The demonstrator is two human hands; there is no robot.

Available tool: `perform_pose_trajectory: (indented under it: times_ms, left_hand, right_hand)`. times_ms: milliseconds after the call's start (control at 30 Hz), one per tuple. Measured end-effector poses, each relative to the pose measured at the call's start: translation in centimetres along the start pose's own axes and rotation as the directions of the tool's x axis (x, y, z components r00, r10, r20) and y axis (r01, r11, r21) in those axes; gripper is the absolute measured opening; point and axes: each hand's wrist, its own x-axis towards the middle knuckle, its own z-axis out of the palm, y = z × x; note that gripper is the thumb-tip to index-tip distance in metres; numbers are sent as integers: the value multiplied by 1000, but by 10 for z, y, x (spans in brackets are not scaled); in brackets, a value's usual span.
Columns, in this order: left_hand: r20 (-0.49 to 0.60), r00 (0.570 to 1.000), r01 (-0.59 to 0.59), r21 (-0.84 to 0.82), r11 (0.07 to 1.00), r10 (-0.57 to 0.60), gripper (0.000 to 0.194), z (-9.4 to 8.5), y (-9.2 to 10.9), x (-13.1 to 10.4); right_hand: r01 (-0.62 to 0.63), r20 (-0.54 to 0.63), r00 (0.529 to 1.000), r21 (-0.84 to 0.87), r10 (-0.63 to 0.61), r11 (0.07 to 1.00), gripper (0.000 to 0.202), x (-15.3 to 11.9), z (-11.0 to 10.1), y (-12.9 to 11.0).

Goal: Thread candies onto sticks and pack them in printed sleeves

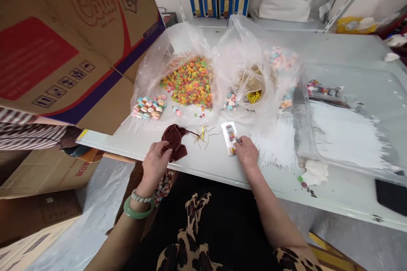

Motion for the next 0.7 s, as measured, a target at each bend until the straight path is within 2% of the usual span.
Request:
perform_pose_trajectory:
  times_ms: [33, 67, 100, 167, 200, 233, 300, 333, 367, 400, 467, 500, 533, 567, 633, 700]
  left_hand:
    - [39, 997, -61, -132, 989, 67, 27, 12, 13, -3]
    - [124, 984, -87, -274, 958, 125, 24, 25, 26, -6]
    - [232, 960, -56, -391, 919, 158, 22, 40, 39, -8]
    - [481, 853, 88, -514, 854, 202, 16, 67, 63, -11]
    - [539, 813, 121, -528, 840, 221, 13, 78, 74, -12]
    - [558, 795, 123, -534, 837, 239, 12, 87, 83, -12]
    - [544, 800, 106, -544, 832, 254, 12, 96, 97, -10]
    - [534, 809, 121, -561, 819, 246, 14, 98, 102, -9]
    - [540, 810, 169, -585, 793, 226, 20, 98, 106, -8]
    - [565, 800, 244, -615, 750, 204, 28, 98, 108, -7]
    - [654, 733, 427, -656, 622, 187, 43, 94, 110, -7]
    - [695, 692, 511, -663, 546, 196, 47, 92, 110, -7]
    - [718, 664, 575, -668, 471, 207, 47, 90, 109, -7]
    - [722, 660, 617, -678, 401, 206, 46, 88, 107, -7]
    - [687, 712, 637, -718, 280, 144, 44, 83, 100, -6]
    - [652, 757, 631, -749, 203, 51, 46, 75, 88, -3]
  right_hand:
    - [-19, -8, 1000, 33, 20, 999, 19, 0, -1, 0]
    - [-40, -19, 999, 60, 41, 997, 18, 1, -2, 0]
    - [-60, -28, 998, 79, 63, 995, 19, 1, -3, 1]
    - [-75, -62, 995, 118, 83, 990, 22, 0, -6, 2]
    - [-55, -98, 993, 150, 70, 987, 23, -1, -8, 4]
    - [-16, -154, 987, 199, 47, 980, 23, -2, -10, 6]
    - [106, -294, 956, 349, 1, 931, 21, -4, -14, 10]
    - [163, -329, 944, 448, -7, 879, 20, -6, -15, 12]
    - [191, -316, 949, 559, -5, 807, 19, -7, -16, 12]
    - [182, -254, 967, 669, -8, 720, 19, -9, -16, 11]
    - [80, -50, 996, 832, -68, 549, 21, -14, -12, 4]
    - [19, 41, 993, 872, -112, 490, 22, -17, -9, -1]
    - [-20, 98, 984, 889, -147, 457, 23, -20, -4, -8]
    - [-35, 124, 977, 894, -173, 446, 23, -23, 1, -16]
    - [-13, 128, 968, 885, -214, 466, 24, -30, 13, -34]
    - [41, 116, 957, 854, -265, 519, 24, -36, 25, -53]
